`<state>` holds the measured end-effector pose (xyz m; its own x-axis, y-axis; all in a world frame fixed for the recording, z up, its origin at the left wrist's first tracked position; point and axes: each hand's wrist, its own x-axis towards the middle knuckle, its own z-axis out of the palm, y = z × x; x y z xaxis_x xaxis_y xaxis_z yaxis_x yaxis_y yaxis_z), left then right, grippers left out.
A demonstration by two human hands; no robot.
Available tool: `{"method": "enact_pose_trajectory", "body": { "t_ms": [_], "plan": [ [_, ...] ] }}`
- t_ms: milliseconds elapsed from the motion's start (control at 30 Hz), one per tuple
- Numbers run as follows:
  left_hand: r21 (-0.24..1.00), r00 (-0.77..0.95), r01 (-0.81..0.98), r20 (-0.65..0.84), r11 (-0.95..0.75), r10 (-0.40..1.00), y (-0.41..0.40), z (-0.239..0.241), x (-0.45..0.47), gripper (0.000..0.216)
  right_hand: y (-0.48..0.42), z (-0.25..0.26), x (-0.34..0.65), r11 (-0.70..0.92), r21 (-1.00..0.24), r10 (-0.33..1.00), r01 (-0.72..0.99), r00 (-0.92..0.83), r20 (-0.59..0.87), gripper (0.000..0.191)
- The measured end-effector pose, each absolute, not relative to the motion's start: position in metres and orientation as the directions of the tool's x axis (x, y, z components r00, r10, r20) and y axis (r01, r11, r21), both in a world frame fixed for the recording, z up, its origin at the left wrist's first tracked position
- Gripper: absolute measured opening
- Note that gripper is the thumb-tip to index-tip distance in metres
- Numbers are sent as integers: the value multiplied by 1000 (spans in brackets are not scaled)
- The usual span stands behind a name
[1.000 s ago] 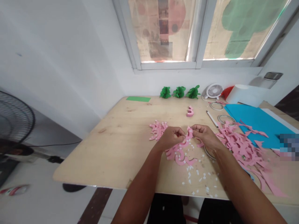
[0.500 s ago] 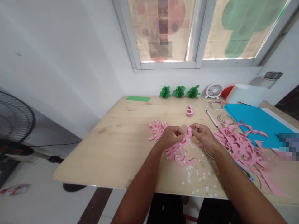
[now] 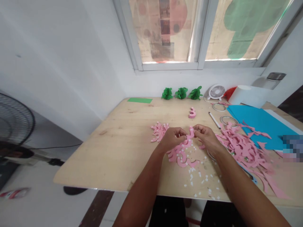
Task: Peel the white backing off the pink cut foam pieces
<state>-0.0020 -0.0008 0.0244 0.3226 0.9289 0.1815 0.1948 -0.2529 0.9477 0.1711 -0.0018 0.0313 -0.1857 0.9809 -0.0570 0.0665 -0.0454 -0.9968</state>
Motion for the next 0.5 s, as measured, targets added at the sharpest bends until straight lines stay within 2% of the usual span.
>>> {"method": "enact_pose_trajectory", "body": {
  "t_ms": [267, 500],
  "plan": [
    [960, 335, 181, 142, -211, 932, -1, 22, -1, 14, -2, 32, 170, -45, -996, 981, 71, -183, -57, 24],
    [937, 309, 250, 161, -243, 938, -2, 25, 0, 13, -3, 33, 169, -61, -995, 981, 74, -180, -74, 23]
  ]
}}
